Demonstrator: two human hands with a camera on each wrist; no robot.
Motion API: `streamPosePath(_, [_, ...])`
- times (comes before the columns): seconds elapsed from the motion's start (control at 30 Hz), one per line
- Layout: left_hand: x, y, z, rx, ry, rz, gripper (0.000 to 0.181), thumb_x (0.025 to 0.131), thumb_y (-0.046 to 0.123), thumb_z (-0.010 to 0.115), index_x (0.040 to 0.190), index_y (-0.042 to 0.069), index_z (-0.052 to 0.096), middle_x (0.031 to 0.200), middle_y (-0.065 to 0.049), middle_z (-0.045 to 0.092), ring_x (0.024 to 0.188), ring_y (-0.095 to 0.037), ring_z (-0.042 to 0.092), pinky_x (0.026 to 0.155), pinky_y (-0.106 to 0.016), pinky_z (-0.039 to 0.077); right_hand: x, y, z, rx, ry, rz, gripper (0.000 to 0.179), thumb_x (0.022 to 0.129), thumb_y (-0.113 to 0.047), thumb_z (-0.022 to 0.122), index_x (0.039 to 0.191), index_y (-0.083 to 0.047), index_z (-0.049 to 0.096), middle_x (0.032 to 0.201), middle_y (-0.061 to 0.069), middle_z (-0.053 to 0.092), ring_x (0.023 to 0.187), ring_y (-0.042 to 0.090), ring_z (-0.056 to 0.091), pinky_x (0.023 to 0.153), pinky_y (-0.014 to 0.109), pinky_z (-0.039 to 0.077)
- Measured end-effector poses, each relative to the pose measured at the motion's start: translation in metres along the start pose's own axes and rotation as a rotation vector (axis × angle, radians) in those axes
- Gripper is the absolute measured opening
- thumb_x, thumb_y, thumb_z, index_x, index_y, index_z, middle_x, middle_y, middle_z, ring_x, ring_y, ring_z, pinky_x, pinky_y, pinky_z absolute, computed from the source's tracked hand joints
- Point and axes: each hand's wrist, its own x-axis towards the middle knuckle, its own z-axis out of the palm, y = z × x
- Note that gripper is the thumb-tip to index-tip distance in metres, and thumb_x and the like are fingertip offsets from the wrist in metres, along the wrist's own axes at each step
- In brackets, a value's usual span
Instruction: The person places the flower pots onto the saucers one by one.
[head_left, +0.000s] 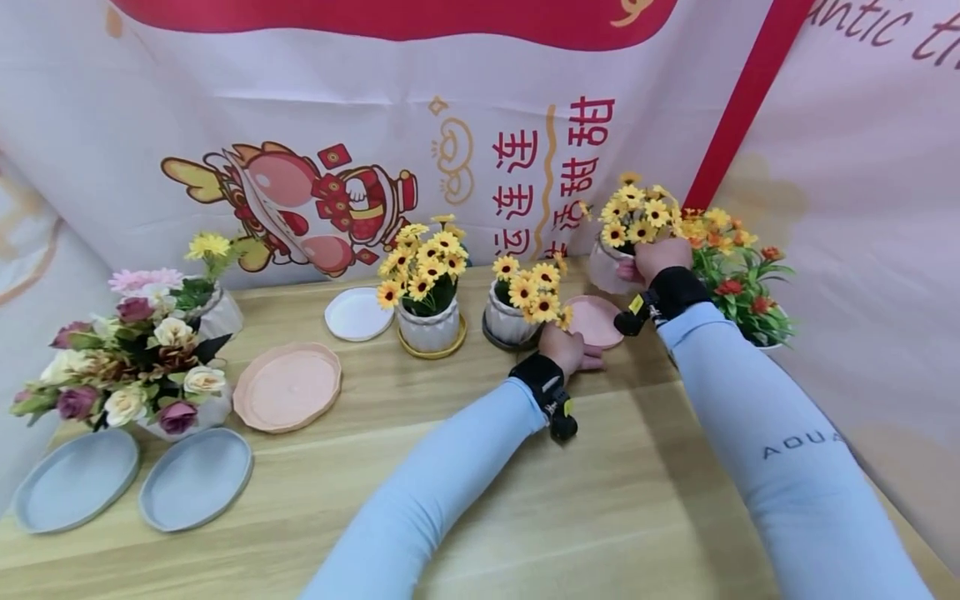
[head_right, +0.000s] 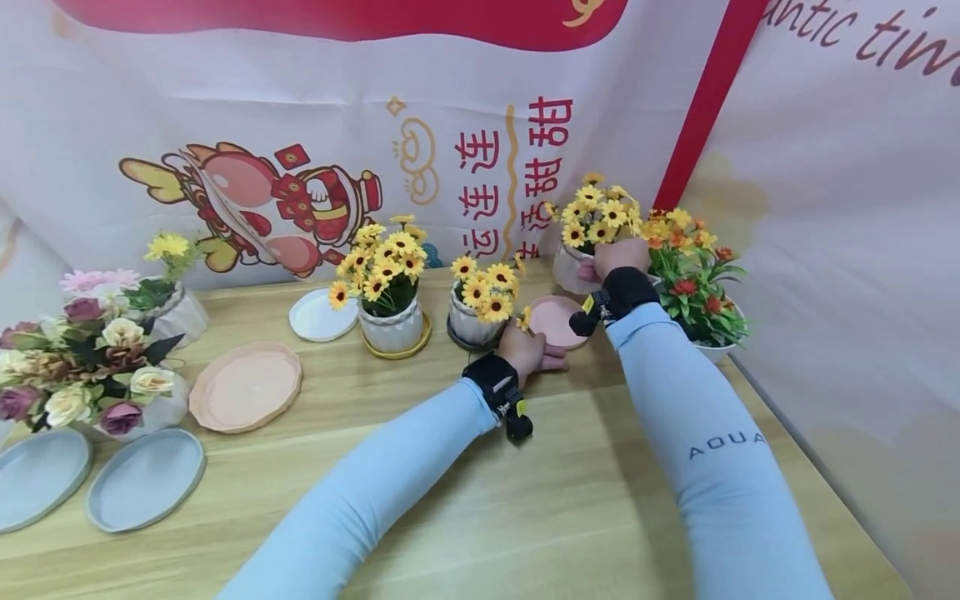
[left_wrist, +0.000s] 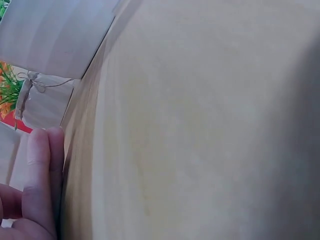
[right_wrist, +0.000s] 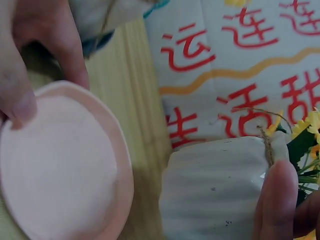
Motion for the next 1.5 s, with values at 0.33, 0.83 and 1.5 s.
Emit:
streamPosePath(0.33, [0.012, -0.003, -0.003, -0.029, -0.014, -0.027, 0.062, 0.101, -0.009, 0.038, 0.156, 0.011, 0.02, 0.075, -0.029, 0.068, 0.076, -0.044, 0.07, 0.056, -0.047, 0.062, -0.051, 0.004, -0.007, 0.037, -0.146, -0.057, 0.05, 0.099, -0.008, 0.048, 0.143, 0.011, 0.034, 0.052, 0.004, 0.063, 0.047, 0.012, 0.066, 0.052, 0.025, 0.061])
streamPosePath(0.83, [0.006, -0.003, -0.002, 0.027, -0.068, 0.031, 0.046, 0.103, -0.007, 0.038, 0.145, 0.011, 0.04, 0.076, -0.029, 0.068, 0.066, -0.039, 0.07, 0.057, -0.049, 0.062, -0.059, 0.035, -0.002, -0.069, -0.197, -0.021, 0.055, 0.101, -0.009, 0.046, 0.149, 0.01, 0.027, 0.052, 0.001, 0.063, 0.047, 0.011, 0.065, 0.057, 0.026, 0.062])
streamPosePath(1.5, [0.008, -0.003, -0.002, 0.038, -0.076, 0.021, 0.05, 0.106, 0.0, 0.037, 0.151, 0.021, 0.035, 0.085, -0.032, 0.068, 0.066, -0.038, 0.069, 0.058, -0.05, 0.062, -0.049, 0.057, -0.006, -0.133, -0.2, -0.079, 0.051, 0.101, -0.013, 0.044, 0.146, 0.009, 0.037, 0.058, 0.002, 0.066, 0.052, 0.014, 0.068, 0.07, 0.036, 0.063])
